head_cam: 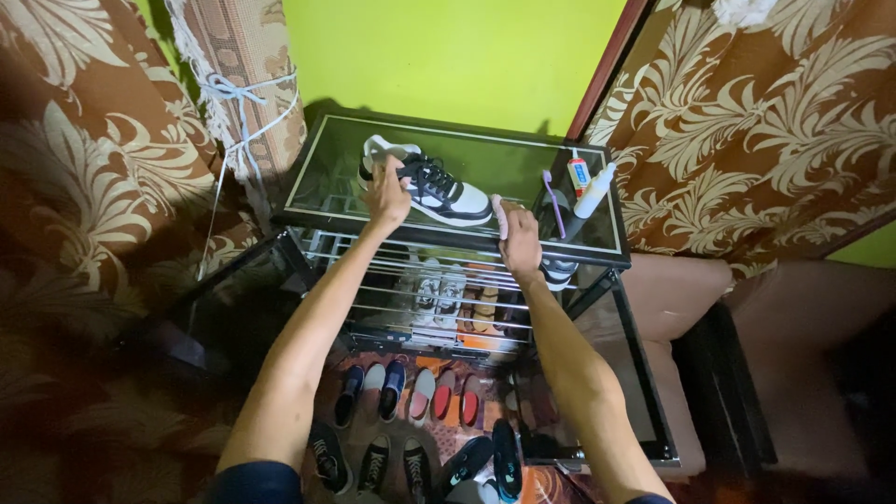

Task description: Cleaning a pair of sneakers with a cloth and organizing them on a shoe rack.

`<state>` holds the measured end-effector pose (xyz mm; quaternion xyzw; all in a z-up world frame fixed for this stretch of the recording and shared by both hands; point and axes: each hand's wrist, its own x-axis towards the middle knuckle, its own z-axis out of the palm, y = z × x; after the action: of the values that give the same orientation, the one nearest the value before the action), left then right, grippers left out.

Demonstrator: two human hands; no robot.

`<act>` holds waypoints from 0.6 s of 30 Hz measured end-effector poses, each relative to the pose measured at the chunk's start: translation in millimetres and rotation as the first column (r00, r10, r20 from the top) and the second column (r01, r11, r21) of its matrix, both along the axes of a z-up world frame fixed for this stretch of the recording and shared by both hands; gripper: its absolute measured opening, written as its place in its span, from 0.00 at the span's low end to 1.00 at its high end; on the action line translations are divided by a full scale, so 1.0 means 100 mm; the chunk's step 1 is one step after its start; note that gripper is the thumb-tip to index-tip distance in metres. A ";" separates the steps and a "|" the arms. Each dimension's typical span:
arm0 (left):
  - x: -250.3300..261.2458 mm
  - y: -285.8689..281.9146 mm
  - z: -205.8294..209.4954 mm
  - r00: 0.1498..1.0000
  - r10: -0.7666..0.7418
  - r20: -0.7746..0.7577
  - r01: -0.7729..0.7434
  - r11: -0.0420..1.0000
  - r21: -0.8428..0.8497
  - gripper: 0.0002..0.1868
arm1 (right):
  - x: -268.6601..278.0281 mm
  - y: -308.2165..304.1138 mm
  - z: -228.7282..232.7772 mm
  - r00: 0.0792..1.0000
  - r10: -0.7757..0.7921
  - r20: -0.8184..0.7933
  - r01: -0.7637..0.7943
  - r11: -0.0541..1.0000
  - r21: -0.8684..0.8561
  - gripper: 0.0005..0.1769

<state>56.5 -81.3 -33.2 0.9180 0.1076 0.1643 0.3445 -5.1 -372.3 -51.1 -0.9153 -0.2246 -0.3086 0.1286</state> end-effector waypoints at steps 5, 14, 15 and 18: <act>-0.15 0.20 0.27 0.983 -0.185 -0.004 0.185 0.982 0.040 0.11 | -0.15 0.07 0.19 1.000 0.015 0.006 -0.015 0.999 0.030 0.26; -0.06 0.23 0.24 0.950 -0.290 0.114 0.295 0.955 -0.029 0.14 | 0.25 -0.15 -0.33 0.994 0.106 0.017 -0.103 0.990 -0.099 0.21; -0.11 0.20 0.27 0.951 -0.272 0.148 0.283 0.958 -0.056 0.14 | 0.28 -0.17 -0.39 0.993 0.115 0.021 -0.111 0.984 -0.140 0.22; 0.06 0.10 0.03 0.976 -0.137 0.168 0.151 0.986 -0.071 0.15 | -0.03 -0.04 0.06 0.985 0.170 0.025 -0.165 0.975 -0.152 0.21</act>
<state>63.0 -71.1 -30.4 0.8918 0.0193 0.2085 0.4011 -7.7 -376.2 -45.4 -0.8941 -0.3259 -0.2962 0.0810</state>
